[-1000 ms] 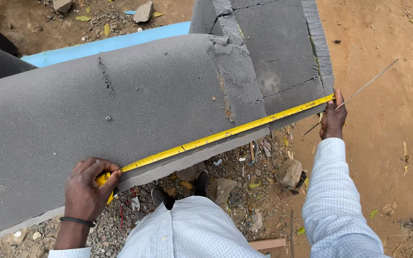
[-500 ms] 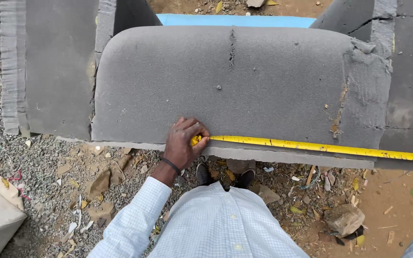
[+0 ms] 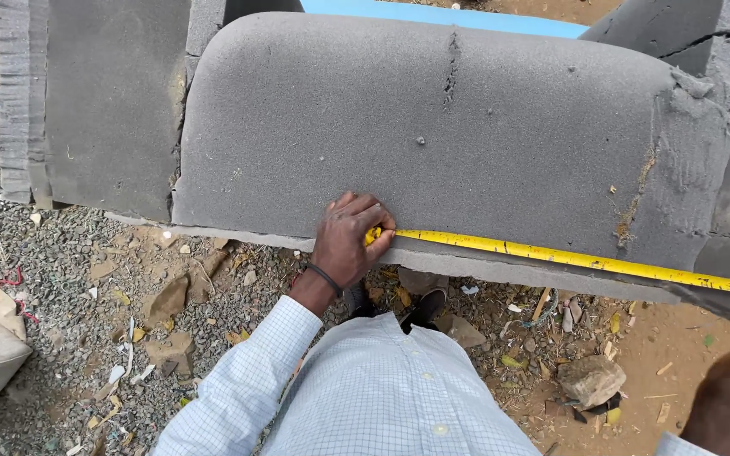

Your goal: The person measures a gray foam armrest with a yellow tape measure and marks it with a metal tool. They then cut along the marked line on the foam armrest. The person repeats the measuring and marking process on another section of the foam.

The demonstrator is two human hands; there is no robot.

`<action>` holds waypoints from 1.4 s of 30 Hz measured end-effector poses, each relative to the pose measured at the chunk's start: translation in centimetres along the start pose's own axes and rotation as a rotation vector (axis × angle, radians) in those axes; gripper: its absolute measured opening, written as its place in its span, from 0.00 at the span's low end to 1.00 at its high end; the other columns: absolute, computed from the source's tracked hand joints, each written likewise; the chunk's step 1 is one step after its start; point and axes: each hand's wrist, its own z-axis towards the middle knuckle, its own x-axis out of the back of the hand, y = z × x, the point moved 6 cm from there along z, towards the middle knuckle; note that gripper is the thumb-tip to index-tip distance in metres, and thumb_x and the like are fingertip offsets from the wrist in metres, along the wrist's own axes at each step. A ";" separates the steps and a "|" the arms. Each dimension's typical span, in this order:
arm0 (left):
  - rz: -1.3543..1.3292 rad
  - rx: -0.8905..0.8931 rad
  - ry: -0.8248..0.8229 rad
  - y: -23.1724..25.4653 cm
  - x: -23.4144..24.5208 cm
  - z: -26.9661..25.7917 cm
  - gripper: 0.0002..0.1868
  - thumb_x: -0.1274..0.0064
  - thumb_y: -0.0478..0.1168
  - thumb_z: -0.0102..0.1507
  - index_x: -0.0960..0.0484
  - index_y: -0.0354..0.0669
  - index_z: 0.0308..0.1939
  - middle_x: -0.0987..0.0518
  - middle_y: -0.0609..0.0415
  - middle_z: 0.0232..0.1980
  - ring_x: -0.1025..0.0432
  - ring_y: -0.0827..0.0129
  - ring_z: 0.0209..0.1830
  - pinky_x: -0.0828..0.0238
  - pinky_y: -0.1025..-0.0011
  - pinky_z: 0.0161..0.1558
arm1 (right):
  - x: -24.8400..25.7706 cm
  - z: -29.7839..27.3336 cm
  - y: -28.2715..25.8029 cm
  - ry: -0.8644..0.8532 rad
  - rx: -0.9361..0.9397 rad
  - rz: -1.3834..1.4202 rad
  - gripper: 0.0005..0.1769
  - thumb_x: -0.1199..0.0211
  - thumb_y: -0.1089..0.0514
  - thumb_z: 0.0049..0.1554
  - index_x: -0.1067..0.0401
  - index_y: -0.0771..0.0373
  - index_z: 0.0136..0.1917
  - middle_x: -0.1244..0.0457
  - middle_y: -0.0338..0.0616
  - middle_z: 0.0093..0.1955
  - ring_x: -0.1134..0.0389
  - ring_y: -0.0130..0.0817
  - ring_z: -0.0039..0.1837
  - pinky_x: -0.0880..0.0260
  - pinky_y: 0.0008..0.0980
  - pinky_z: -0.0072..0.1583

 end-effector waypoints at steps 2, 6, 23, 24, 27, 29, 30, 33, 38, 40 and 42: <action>0.066 -0.016 -0.007 0.0 -0.5 0.0 0.05 0.33 0.48 0.74 0.12 0.59 0.45 0.15 0.64 0.48 0.28 0.58 0.52 0.34 0.53 0.53 | -4.8 -6.5 -7.5 0.010 0.031 0.003 0.42 0.56 0.30 1.00 0.20 0.70 0.86 0.47 0.32 0.43 0.54 0.20 0.40 0.58 0.30 0.43; 0.072 0.000 -0.016 -0.3 -0.7 0.0 0.04 0.34 0.47 0.74 0.12 0.59 0.45 0.16 0.63 0.48 0.28 0.58 0.53 0.34 0.52 0.53 | -14.9 -15.3 -12.1 -0.396 -0.128 0.089 0.24 0.37 0.44 0.83 0.15 0.66 0.73 0.27 0.46 0.45 0.27 0.31 0.41 0.23 0.29 0.41; 0.048 -0.045 0.072 -0.2 -0.7 0.1 0.06 0.32 0.46 0.69 0.15 0.61 0.41 0.19 0.64 0.44 0.26 0.57 0.51 0.34 0.51 0.52 | -20.9 -20.6 -19.1 -0.459 0.318 -0.165 0.21 0.34 0.51 0.79 0.12 0.60 0.77 0.19 0.44 0.66 0.17 0.36 0.64 0.20 0.36 0.66; 0.055 -0.037 0.066 -0.3 -0.7 0.2 0.06 0.32 0.46 0.69 0.15 0.62 0.41 0.19 0.65 0.44 0.26 0.57 0.51 0.34 0.51 0.52 | -21.0 -20.6 -19.0 -0.457 0.324 -0.183 0.22 0.35 0.50 0.79 0.12 0.59 0.78 0.19 0.44 0.67 0.17 0.36 0.65 0.20 0.36 0.67; 0.061 -0.020 0.053 -0.3 -1.0 0.2 0.05 0.32 0.46 0.70 0.14 0.62 0.40 0.18 0.65 0.44 0.26 0.58 0.51 0.33 0.52 0.54 | -21.3 -20.8 -19.2 -0.448 0.379 -0.217 0.22 0.37 0.51 0.80 0.12 0.60 0.78 0.19 0.45 0.67 0.17 0.38 0.64 0.20 0.38 0.66; 0.065 -0.008 0.047 -0.4 -1.0 0.2 0.05 0.32 0.46 0.71 0.13 0.62 0.41 0.17 0.65 0.45 0.26 0.58 0.52 0.33 0.52 0.54 | -21.6 -21.1 -18.8 -0.444 0.427 -0.227 0.21 0.38 0.52 0.81 0.13 0.61 0.78 0.20 0.47 0.66 0.17 0.41 0.62 0.20 0.41 0.64; 0.062 -0.010 0.051 -0.4 -0.9 0.1 0.05 0.32 0.46 0.70 0.13 0.61 0.40 0.17 0.65 0.45 0.26 0.58 0.51 0.33 0.52 0.54 | -21.8 -21.1 -18.3 -0.430 0.442 -0.268 0.21 0.38 0.51 0.81 0.12 0.57 0.79 0.20 0.43 0.65 0.18 0.38 0.60 0.22 0.40 0.60; 0.048 -0.006 0.058 -0.3 -0.7 0.2 0.05 0.32 0.45 0.70 0.14 0.61 0.41 0.17 0.64 0.45 0.26 0.58 0.51 0.33 0.52 0.52 | -22.3 -21.1 -17.7 -0.439 0.435 -0.327 0.23 0.40 0.49 0.81 0.13 0.53 0.81 0.20 0.39 0.64 0.18 0.36 0.58 0.23 0.40 0.57; -0.017 0.060 0.032 -0.9 -0.8 0.3 0.05 0.31 0.48 0.68 0.13 0.62 0.41 0.16 0.65 0.45 0.25 0.56 0.53 0.32 0.50 0.54 | -22.9 -21.3 -15.5 -0.586 0.310 -0.386 0.28 0.45 0.44 0.80 0.21 0.40 0.89 0.20 0.34 0.69 0.18 0.37 0.69 0.22 0.43 0.62; -0.170 0.048 0.119 -1.0 -0.3 0.3 0.05 0.31 0.43 0.67 0.13 0.61 0.41 0.16 0.66 0.43 0.19 0.61 0.45 0.30 0.48 0.74 | -22.3 -21.6 -15.5 -0.579 0.322 -0.372 0.28 0.46 0.44 0.80 0.18 0.39 0.87 0.19 0.29 0.62 0.17 0.31 0.57 0.23 0.37 0.58; -0.180 0.057 0.132 -1.2 -0.2 0.4 0.05 0.29 0.43 0.68 0.13 0.59 0.41 0.15 0.65 0.43 0.19 0.61 0.45 0.29 0.50 0.71 | -22.1 -21.6 -16.4 -0.572 0.356 -0.361 0.28 0.47 0.44 0.81 0.18 0.42 0.86 0.18 0.34 0.62 0.17 0.34 0.56 0.22 0.41 0.55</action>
